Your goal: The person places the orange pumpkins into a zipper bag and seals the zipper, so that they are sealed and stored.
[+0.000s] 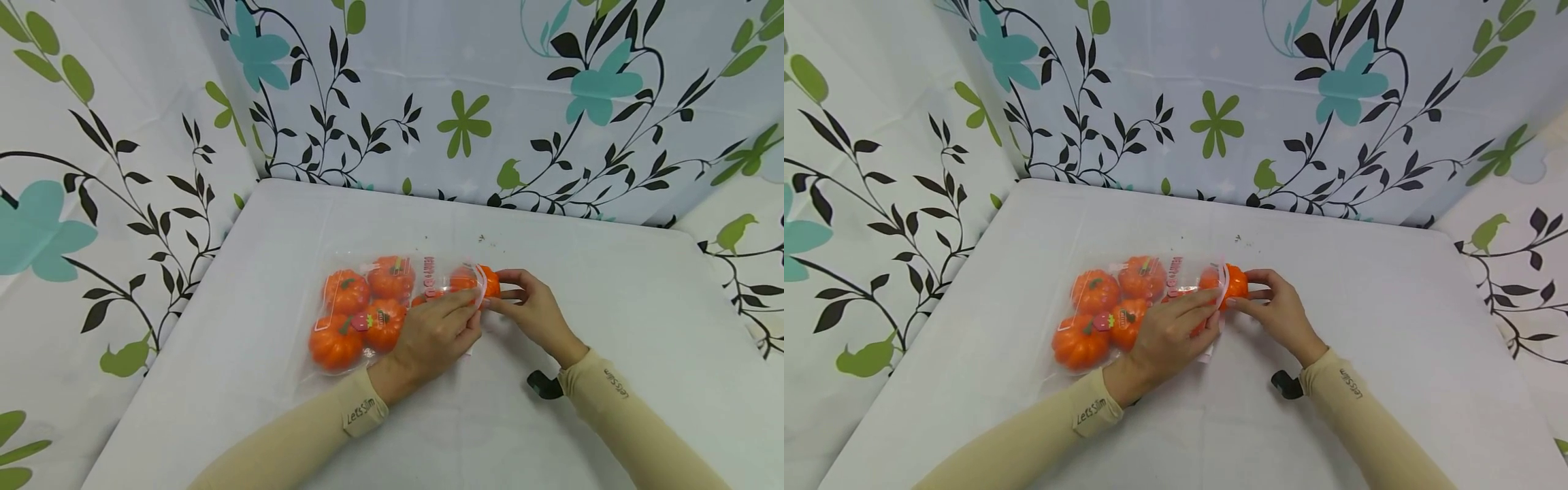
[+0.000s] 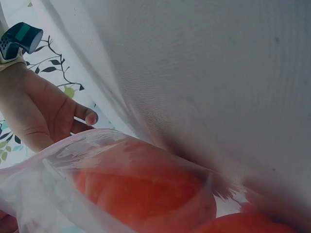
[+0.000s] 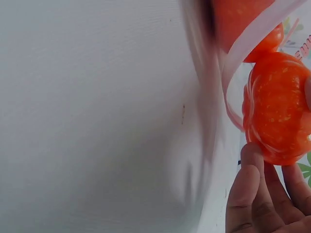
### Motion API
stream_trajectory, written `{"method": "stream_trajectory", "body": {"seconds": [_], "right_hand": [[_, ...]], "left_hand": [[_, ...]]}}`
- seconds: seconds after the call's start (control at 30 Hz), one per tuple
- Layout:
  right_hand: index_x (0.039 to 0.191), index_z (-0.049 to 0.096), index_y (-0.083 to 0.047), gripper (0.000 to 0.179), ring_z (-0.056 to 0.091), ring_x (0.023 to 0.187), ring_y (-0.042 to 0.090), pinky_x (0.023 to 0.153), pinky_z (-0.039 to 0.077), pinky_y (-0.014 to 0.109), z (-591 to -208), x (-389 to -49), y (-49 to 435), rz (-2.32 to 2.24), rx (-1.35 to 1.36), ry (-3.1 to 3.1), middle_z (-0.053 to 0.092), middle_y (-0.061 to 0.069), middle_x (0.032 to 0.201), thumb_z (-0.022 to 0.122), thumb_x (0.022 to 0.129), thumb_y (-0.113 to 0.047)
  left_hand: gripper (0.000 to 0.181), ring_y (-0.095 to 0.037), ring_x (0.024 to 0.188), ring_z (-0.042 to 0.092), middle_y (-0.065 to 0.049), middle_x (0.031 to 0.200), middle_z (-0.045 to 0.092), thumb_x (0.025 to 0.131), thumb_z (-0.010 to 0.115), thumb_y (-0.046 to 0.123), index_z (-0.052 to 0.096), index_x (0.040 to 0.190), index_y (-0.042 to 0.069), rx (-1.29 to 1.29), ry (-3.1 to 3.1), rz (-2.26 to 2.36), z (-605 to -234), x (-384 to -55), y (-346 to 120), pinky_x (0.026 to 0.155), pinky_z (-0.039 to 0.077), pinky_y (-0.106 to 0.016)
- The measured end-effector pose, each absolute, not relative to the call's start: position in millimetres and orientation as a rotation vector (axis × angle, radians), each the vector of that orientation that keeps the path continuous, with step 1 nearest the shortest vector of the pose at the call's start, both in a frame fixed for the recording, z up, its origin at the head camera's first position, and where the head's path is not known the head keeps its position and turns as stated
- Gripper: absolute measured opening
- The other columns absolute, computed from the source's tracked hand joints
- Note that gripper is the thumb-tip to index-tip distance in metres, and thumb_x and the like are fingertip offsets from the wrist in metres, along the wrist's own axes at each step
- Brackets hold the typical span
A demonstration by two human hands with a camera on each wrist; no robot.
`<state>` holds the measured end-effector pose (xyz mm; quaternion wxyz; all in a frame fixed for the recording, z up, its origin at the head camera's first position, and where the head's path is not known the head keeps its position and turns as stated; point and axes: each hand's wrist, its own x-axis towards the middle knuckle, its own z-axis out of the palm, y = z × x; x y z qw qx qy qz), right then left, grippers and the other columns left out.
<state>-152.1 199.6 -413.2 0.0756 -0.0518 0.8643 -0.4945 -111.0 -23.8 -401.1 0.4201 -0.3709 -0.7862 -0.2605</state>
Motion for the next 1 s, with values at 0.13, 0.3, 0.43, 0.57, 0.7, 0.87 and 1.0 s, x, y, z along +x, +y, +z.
{"method": "stream_trajectory", "body": {"seconds": [0.13, 0.3, 0.43, 0.57, 0.7, 0.87, 1.0], "right_hand": [[0.138, 0.054, -0.005, 0.064, 0.069, 0.108, 0.03, 0.081, 0.055, 0.023, -415, -156, 199, -1.473, -0.164, 2.577, 0.056, 0.015, 0.14, 0.081, 0.087, -0.034], [0.14, 0.054, -0.005, 0.063, 0.068, 0.108, 0.03, 0.083, 0.055, 0.024, -415, -160, 196, -1.469, -0.166, 2.57, 0.056, 0.014, 0.141, 0.079, 0.089, -0.033], [0.14, 0.053, -0.004, 0.062, 0.068, 0.11, 0.03, 0.085, 0.056, 0.026, -415, -161, 192, -1.496, -0.158, 2.567, 0.058, 0.015, 0.139, 0.078, 0.09, -0.031], [0.141, 0.052, -0.003, 0.057, 0.066, 0.112, 0.032, 0.085, 0.056, 0.026, -416, -161, 187, -1.539, -0.145, 2.557, 0.057, 0.016, 0.14, 0.074, 0.093, -0.022], [0.144, 0.049, -0.002, 0.056, 0.063, 0.119, 0.035, 0.085, 0.056, 0.024, -416, -161, 182, -1.627, -0.119, 2.479, 0.054, 0.016, 0.144, 0.07, 0.093, -0.011], [0.148, 0.046, -0.004, 0.059, 0.059, 0.124, 0.036, 0.085, 0.056, 0.024, -415, -161, 176, -1.671, -0.077, 2.405, 0.05, 0.016, 0.149, 0.069, 0.094, -0.01], [0.147, 0.047, -0.003, 0.057, 0.061, 0.12, 0.034, 0.083, 0.057, 0.025, -415, -161, 174, -1.676, -0.059, 2.411, 0.051, 0.016, 0.147, 0.069, 0.094, -0.012]], "left_hand": [[0.014, -0.018, 0.096, 0.074, -0.009, 0.108, 0.075, 0.083, 0.074, 0.009, 0.08, 0.093, 0.003, -0.937, -1.986, -0.651, -401, -111, -24, 0.091, 0.052, -0.022], [0.018, -0.018, 0.099, 0.073, -0.009, 0.11, 0.075, 0.084, 0.074, 0.01, 0.08, 0.099, 0.002, -0.951, -2.006, -0.663, -401, -111, -24, 0.092, 0.051, -0.022], [0.021, -0.017, 0.1, 0.073, -0.009, 0.111, 0.075, 0.083, 0.075, 0.01, 0.079, 0.102, 0.001, -0.953, -2.013, -0.671, -401, -111, -24, 0.093, 0.051, -0.022], [0.017, -0.016, 0.099, 0.073, -0.008, 0.111, 0.075, 0.082, 0.076, 0.009, 0.08, 0.098, 0.002, -0.953, -2.017, -0.675, -403, -111, -24, 0.092, 0.051, -0.021], [0.013, -0.015, 0.098, 0.073, -0.009, 0.111, 0.075, 0.082, 0.074, 0.009, 0.08, 0.093, 0.003, -0.962, -2.021, -0.683, -404, -111, -24, 0.09, 0.052, -0.02], [0.015, -0.015, 0.101, 0.072, -0.009, 0.112, 0.074, 0.083, 0.074, 0.009, 0.08, 0.095, 0.003, -0.964, -2.035, -0.692, -404, -110, -24, 0.092, 0.051, -0.02], [0.014, -0.015, 0.102, 0.072, -0.008, 0.113, 0.074, 0.084, 0.074, 0.01, 0.079, 0.095, 0.003, -0.962, -2.047, -0.694, -404, -110, -24, 0.092, 0.051, -0.02]]}}
